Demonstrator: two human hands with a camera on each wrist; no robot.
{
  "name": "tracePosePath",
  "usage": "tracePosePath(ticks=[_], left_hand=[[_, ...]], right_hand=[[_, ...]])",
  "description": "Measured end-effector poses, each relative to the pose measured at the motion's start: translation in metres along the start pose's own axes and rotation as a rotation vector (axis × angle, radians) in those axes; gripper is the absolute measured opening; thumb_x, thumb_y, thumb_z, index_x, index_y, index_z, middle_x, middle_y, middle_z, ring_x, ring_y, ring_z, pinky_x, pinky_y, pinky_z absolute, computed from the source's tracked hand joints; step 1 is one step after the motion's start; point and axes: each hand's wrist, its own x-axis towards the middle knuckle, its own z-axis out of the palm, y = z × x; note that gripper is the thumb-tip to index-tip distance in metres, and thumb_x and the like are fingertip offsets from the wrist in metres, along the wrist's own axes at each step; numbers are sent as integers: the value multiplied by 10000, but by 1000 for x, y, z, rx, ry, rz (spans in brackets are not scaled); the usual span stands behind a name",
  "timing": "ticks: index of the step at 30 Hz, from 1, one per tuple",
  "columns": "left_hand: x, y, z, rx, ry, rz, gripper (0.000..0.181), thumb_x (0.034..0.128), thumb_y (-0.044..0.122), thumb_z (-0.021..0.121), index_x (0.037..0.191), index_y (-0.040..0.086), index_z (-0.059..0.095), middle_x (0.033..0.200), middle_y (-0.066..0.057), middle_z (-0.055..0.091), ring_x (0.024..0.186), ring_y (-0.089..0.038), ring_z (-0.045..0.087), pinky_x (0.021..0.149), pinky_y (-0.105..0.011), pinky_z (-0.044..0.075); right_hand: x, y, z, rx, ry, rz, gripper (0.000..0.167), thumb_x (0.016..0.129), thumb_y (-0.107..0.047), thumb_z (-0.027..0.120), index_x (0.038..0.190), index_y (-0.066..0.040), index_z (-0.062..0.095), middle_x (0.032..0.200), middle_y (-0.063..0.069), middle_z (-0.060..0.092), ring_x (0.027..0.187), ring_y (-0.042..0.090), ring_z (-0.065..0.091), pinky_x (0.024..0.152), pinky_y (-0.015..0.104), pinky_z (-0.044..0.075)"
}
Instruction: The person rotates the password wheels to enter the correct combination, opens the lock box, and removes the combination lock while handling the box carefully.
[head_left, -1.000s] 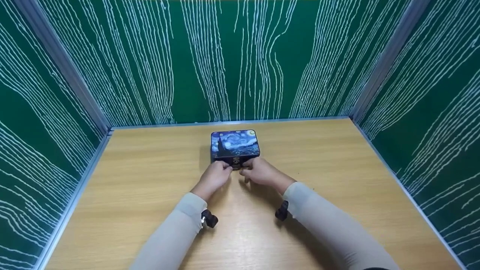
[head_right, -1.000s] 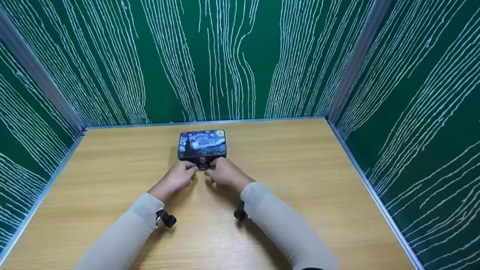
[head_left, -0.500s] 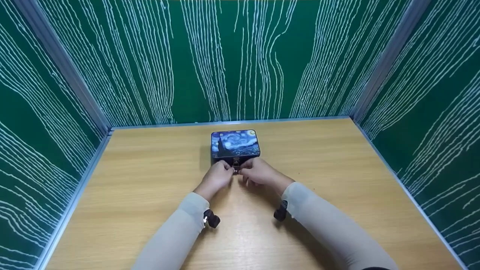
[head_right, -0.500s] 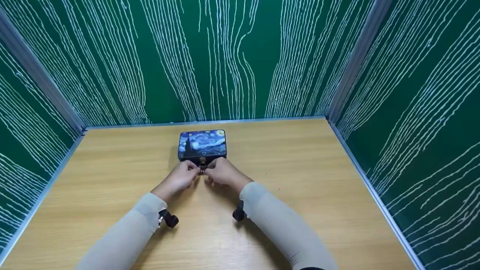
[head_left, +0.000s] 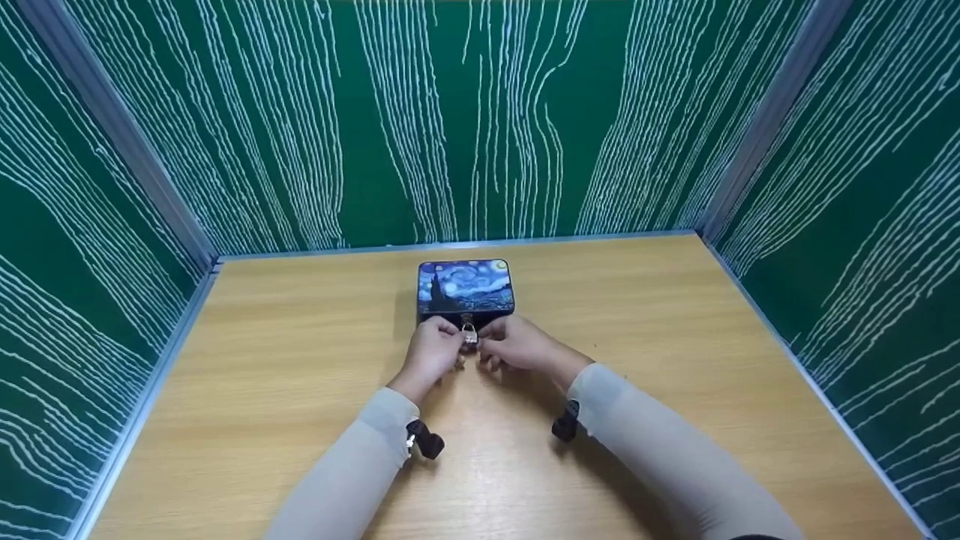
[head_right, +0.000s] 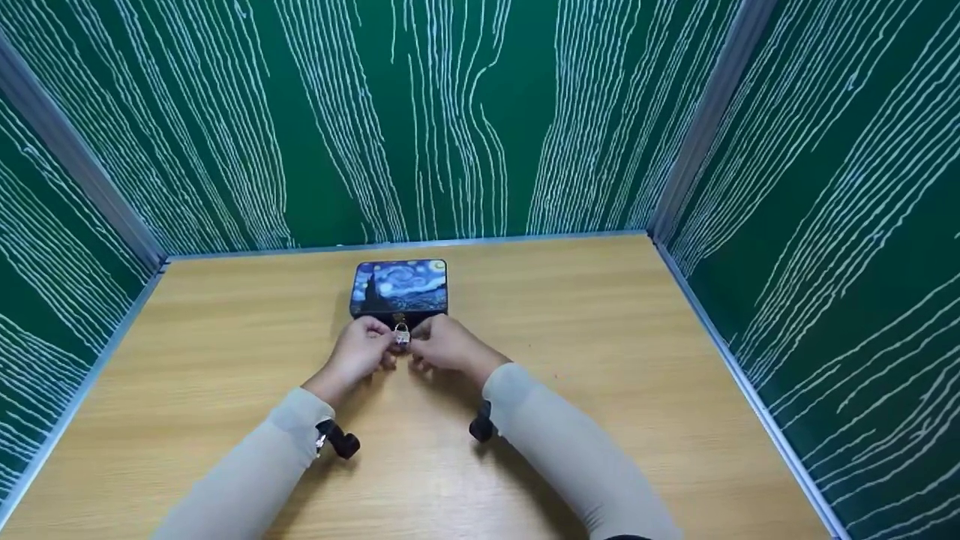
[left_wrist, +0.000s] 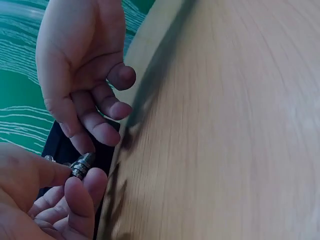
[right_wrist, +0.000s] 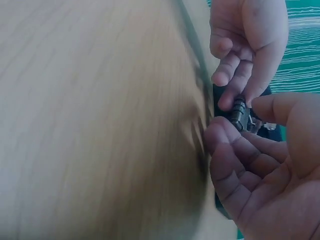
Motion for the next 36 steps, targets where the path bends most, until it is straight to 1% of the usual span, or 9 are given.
tracePosePath(ticks=[4,8,11,17,24,27,31,33,36], left_hand=[[0,0,1,-107,-8,14,42,1090,72,649,1065,39,642,890,-166,809,625,-190,741,538,-276,591],[0,0,1,-193,-13,6,43,1081,43,630,1094,8,650,861,-151,785,617,-158,708,533,-261,597],[0,1,1,-256,-26,-12,99,1082,17,605,1153,-28,656,836,-135,749,615,-145,686,532,-253,601],[2,4,3,-309,-46,-50,132,1114,19,574,1201,-39,654,826,-103,712,641,-144,678,558,-267,628],[2,5,4,-303,-47,-44,142,1132,45,568,1200,-42,658,882,-141,748,652,-138,688,588,-262,656],[-1,5,0,-133,-44,47,161,1141,110,601,1180,4,716,932,-125,755,690,-142,685,623,-282,645],[-4,7,-10,335,14,313,202,1122,234,704,1165,74,821,1075,-76,739,946,-188,679,855,-359,630],[-4,10,-17,514,43,438,239,1102,268,753,1212,77,843,1160,-62,716,1105,-217,633,995,-411,592],[-2,14,-25,656,24,533,317,1074,301,805,1316,97,830,1291,-64,678,1273,-272,587,1139,-485,549]], right_hand=[[-5,-7,-2,-237,72,-125,330,1024,-114,763,1344,-42,793,1057,75,839,871,195,764,751,321,652],[-7,-14,-1,-548,157,-373,226,1018,-116,792,1240,-97,832,1107,56,818,1001,228,749,909,401,677],[-5,-16,-2,-691,229,-526,178,1028,-140,819,1202,-136,852,1238,62,771,1171,270,690,1066,452,637],[6,-10,-6,-742,264,-589,206,958,-172,915,1159,-184,874,1705,136,564,1644,427,436,1360,692,358],[13,-3,-6,-720,275,-596,165,1025,-228,861,1179,-168,870,1659,90,640,1633,379,506,1380,661,359],[12,-2,-6,-699,284,-585,163,1059,-222,824,1203,-158,866,1624,71,676,1608,348,543,1382,595,394],[11,-2,-7,-648,280,-518,174,1082,-216,797,1241,-175,855,1639,37,677,1625,320,536,1383,534,406],[11,-1,-8,-615,277,-482,189,1083,-216,798,1263,-189,850,1654,15,666,1641,306,521,1383,532,401],[11,1,-10,-559,272,-449,217,1082,-213,799,1294,-204,843,1665,-13,658,1659,291,501,1386,543,389]])
